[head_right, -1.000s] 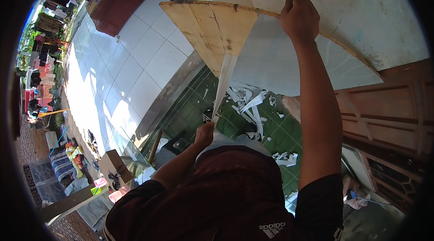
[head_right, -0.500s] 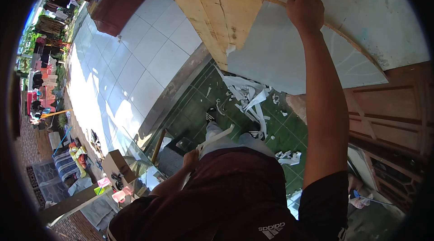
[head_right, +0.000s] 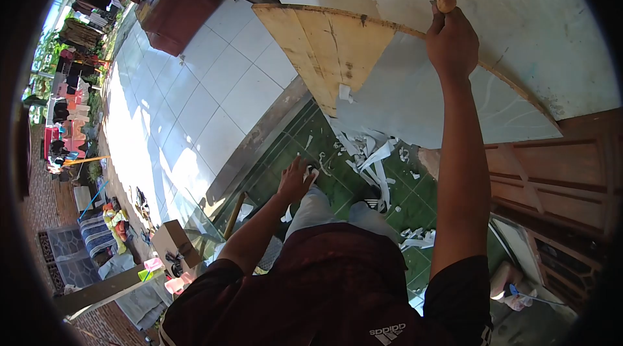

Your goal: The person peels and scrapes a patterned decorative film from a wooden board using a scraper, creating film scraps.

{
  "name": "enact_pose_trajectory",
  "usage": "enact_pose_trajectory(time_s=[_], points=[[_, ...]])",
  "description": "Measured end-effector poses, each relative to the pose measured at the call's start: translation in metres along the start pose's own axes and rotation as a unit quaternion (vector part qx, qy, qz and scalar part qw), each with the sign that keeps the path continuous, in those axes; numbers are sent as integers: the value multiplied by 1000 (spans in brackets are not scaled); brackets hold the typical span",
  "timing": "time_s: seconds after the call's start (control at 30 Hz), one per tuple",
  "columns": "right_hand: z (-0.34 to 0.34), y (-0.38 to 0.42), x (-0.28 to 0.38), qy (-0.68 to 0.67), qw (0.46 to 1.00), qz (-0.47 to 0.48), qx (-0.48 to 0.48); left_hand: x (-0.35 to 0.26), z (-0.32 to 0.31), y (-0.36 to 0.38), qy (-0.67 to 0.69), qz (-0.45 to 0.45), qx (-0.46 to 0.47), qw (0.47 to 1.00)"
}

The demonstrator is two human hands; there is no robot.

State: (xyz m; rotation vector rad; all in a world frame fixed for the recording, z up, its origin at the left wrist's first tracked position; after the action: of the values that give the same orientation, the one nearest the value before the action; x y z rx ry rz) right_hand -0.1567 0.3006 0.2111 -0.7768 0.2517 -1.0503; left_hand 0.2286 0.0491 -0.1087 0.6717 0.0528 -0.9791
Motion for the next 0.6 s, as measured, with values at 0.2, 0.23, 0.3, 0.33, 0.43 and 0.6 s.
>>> enact_pose_trajectory(time_s=[0.2, 0.23, 0.3, 0.33, 0.43, 0.6], points=[[7, 1, 6, -5, 1000, -19, -11, -89, 27, -163, 192, -74, -106, 973], [8, 0, 7, -1, 999, -32, -3, -100, 32, -183, 206, -66, -75, 973], [8, 0, 6, -3, 1000, -22, -12, -124, 43, -209, 232, -47, -11, 972], [9, 0, 6, -1, 1000, -21, -15, -124, 25, -238, 264, -82, 9, 961], [9, -2, 9, -18, 999, -42, -9, -140, 11, -268, 276, -14, -46, 960], [9, -2, 10, -29, 996, -84, 12, -148, 12, -271, 294, -24, -111, 949]])
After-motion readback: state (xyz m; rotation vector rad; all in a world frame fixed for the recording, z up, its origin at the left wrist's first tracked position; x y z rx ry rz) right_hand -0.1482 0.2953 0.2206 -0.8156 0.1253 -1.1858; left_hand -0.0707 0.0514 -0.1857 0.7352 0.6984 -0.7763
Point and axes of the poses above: each hand's wrist, its own y-axis away from the middle knuckle, its own z-axis out of the back of the hand, x = y × z, the point moved 3 cm from there along -y, towards the middle knuckle, and after that the axes turned 11 degrees about z, right-handed, at the moved point
